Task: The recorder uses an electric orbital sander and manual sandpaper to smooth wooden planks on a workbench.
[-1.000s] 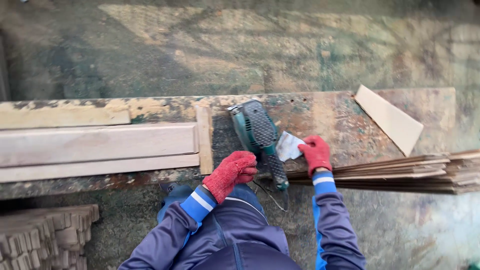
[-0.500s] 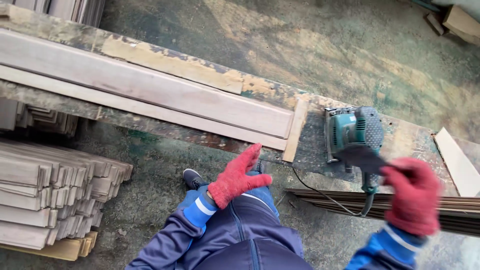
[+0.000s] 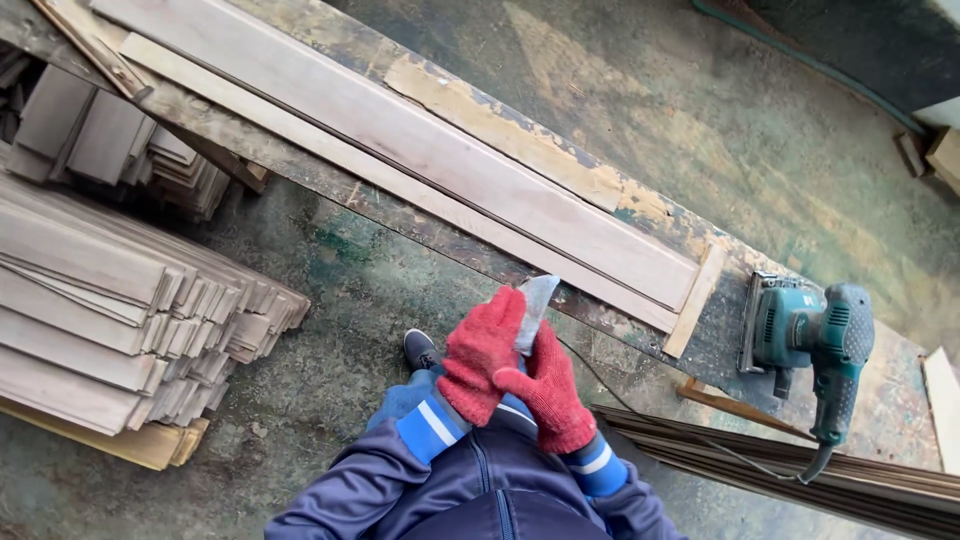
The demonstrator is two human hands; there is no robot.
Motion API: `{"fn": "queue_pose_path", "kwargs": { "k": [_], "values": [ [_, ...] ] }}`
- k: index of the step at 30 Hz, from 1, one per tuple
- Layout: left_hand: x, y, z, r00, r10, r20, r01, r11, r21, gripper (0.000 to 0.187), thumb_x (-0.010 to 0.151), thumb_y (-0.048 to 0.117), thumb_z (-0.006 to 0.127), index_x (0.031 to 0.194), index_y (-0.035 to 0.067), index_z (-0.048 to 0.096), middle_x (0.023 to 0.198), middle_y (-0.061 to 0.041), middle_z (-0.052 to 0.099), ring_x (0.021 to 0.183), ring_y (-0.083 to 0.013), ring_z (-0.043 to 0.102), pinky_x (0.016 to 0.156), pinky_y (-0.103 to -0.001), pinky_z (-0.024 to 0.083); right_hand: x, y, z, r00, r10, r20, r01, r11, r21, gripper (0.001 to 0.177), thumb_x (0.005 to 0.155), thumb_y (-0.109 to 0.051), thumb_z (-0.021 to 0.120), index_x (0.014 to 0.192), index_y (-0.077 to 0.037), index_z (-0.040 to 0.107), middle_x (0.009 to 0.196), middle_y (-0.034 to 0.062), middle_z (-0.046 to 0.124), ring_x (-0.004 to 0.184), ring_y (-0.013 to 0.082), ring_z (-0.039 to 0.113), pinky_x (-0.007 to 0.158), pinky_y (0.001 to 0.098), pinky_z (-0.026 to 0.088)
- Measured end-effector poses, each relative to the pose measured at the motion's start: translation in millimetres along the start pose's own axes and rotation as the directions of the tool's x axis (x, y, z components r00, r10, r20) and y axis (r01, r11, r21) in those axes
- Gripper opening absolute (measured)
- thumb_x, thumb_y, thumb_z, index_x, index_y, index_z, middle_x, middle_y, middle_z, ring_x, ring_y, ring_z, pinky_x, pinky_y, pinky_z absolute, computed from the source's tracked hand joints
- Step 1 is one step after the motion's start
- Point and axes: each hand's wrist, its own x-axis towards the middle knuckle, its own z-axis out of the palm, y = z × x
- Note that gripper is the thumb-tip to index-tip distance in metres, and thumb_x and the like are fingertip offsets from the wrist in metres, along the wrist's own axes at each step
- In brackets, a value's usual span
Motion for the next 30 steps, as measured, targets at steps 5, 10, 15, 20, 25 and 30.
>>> {"fn": "queue_pose_path", "kwargs": {
  "k": [5,10,15,20,25,30],
  "values": [
    [14.1,-15.4,23.7,0.959,-0.131,0.251,0.169,0.976,-0.136,0.068,0.081,0.013,0.076,0.146,0.011,0.056,0.148,-0.015,0.055,0.123,-0.0332,0.061,0.106,-0.043,0.054,73.1,45.4,-19.0,0.949,0.124,-0.290,-0.063,0.975,0.212,0.049,0.101,-0.027,0.064,0.146,-0.010,0.054,0.089,0.0115,0.070,0.058,0.0164,0.065,0.058,0.0259,0.060],
    [61.4,-82.7,31.6,0.962,-0.234,0.140,0.262,0.936,-0.235,0.050,0.082,0.023,0.081,0.130,0.015,0.074,0.136,-0.013,0.069,0.136,-0.0286,0.057,0.118,-0.041,0.044,137.4,-10.0,-83.7,0.830,-0.162,-0.533,-0.062,0.924,-0.378,0.035,0.106,-0.025,0.063,0.138,-0.013,0.062,0.130,0.0252,0.065,0.118,0.0367,0.063,0.104,0.0501,0.052],
    [147.0,-184.9,12.2,0.962,-0.264,0.071,0.244,0.947,0.208,0.064,0.090,0.035,0.078,0.143,0.001,0.062,0.153,-0.023,0.049,0.147,-0.0395,0.038,0.125,-0.049,0.024,184.8,33.4,-107.9,0.825,-0.393,-0.405,-0.229,0.423,-0.877,0.044,0.100,-0.013,0.066,0.143,-0.003,0.060,0.144,0.0265,0.056,0.129,0.0434,0.057,0.110,0.0546,0.048],
    [219.6,-241.7,24.7,0.897,-0.399,0.193,0.246,0.811,0.531,0.089,0.100,0.065,0.058,0.161,0.002,0.047,0.173,-0.024,0.024,0.161,-0.0388,0.008,0.131,-0.051,-0.005,226.3,73.2,6.7,0.837,-0.493,0.237,0.242,-0.056,-0.969,0.061,0.086,-0.029,0.067,0.136,0.005,0.058,0.133,0.0300,0.061,0.126,0.0488,0.056,0.113,0.0594,0.040],
    [259.5,-285.0,4.9,0.882,-0.385,0.273,0.200,0.828,0.523,0.089,0.111,0.057,0.050,0.174,0.000,0.023,0.171,-0.023,-0.001,0.155,-0.0463,-0.007,0.120,-0.070,-0.010,236.8,59.5,-36.7,0.856,-0.496,0.147,0.327,0.299,-0.897,0.067,0.085,-0.024,0.076,0.141,0.003,0.053,0.145,0.0242,0.056,0.133,0.0414,0.055,0.120,0.0570,0.033],
    [275.2,-301.9,-29.7,0.834,-0.432,0.343,0.219,0.830,0.513,0.089,0.110,0.054,0.041,0.171,-0.003,0.013,0.171,-0.031,-0.003,0.154,-0.0496,-0.010,0.115,-0.072,-0.016,190.3,114.3,-213.0,0.773,-0.470,-0.427,-0.382,0.192,-0.904,0.053,0.099,-0.027,0.062,0.140,0.008,0.057,0.147,0.0298,0.054,0.136,0.0472,0.049,0.119,0.0601,0.028]
  ]
}}
